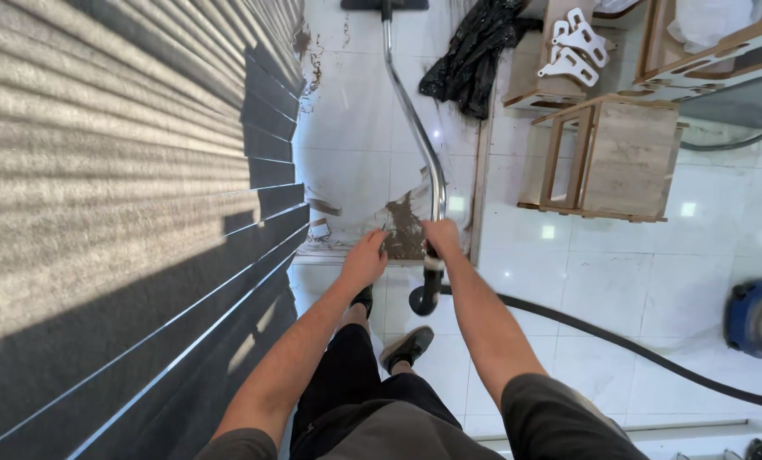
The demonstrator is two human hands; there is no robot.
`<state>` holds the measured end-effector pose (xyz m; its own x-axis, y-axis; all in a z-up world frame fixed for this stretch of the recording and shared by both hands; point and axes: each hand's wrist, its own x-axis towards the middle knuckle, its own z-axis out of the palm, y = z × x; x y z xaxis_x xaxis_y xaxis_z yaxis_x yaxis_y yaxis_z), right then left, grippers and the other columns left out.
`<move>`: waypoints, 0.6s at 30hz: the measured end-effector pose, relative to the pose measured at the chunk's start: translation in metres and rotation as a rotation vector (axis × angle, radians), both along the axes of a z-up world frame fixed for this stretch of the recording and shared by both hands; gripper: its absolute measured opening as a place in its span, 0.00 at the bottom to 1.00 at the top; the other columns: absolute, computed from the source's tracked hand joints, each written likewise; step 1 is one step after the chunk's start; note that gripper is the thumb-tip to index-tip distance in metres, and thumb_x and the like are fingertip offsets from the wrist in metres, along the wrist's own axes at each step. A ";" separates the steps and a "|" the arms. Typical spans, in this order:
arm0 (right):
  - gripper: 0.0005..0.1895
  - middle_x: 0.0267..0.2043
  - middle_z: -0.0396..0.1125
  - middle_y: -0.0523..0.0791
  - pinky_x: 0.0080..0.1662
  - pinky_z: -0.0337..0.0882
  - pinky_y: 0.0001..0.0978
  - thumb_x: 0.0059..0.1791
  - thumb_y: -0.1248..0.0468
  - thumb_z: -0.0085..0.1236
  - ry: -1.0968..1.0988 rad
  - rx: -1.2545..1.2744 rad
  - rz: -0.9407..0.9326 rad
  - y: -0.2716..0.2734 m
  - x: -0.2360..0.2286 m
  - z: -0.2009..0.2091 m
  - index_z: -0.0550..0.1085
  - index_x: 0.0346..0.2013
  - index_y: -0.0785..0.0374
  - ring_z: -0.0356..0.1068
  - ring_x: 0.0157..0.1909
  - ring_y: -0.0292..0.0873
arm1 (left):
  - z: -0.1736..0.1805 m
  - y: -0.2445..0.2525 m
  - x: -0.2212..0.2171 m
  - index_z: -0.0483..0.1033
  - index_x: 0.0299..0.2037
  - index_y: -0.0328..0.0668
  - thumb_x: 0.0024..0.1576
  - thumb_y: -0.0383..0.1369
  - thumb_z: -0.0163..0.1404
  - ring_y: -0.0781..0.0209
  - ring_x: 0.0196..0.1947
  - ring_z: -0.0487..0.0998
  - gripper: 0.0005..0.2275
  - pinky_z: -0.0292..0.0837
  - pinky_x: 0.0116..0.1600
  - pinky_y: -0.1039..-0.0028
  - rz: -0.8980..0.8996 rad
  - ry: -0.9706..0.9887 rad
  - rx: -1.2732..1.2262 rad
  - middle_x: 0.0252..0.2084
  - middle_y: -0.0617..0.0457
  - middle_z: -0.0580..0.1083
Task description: Vacuum sawdust and debris from the workshop floor using a shop vacuum.
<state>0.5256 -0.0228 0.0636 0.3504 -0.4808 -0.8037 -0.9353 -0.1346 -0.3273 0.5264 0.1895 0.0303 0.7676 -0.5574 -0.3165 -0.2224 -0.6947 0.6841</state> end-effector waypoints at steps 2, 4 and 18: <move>0.28 0.44 0.75 0.59 0.55 0.72 0.55 0.47 0.49 0.62 0.026 -0.019 0.065 -0.007 -0.069 -0.020 0.78 0.43 0.75 0.73 0.55 0.62 | -0.020 -0.018 -0.014 0.67 0.65 0.48 0.59 0.31 0.48 0.39 0.58 0.76 0.21 0.77 0.57 0.54 -0.061 0.055 0.042 0.64 0.43 0.68; 0.26 0.37 0.77 0.58 0.53 0.74 0.53 0.48 0.48 0.59 0.061 -0.037 0.130 -0.011 -0.136 -0.024 0.80 0.36 0.74 0.76 0.49 0.61 | -0.030 -0.035 -0.035 0.65 0.66 0.49 0.60 0.33 0.46 0.38 0.60 0.76 0.22 0.75 0.60 0.53 -0.121 0.117 0.085 0.66 0.43 0.66; 0.24 0.37 0.78 0.50 0.48 0.72 0.41 0.43 0.45 0.58 0.371 0.050 0.067 0.018 -0.459 0.148 0.78 0.40 0.61 0.76 0.43 0.52 | 0.009 -0.106 -0.273 0.59 0.70 0.52 0.58 0.16 0.41 0.37 0.77 0.44 0.29 0.46 0.75 0.50 -0.663 0.340 0.136 0.78 0.45 0.49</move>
<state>0.0661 -0.0046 0.2120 0.0605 -0.4239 -0.9037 -0.9812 -0.1914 0.0241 0.2535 0.0833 0.0393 0.1327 -0.8075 -0.5747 -0.4149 -0.5719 0.7077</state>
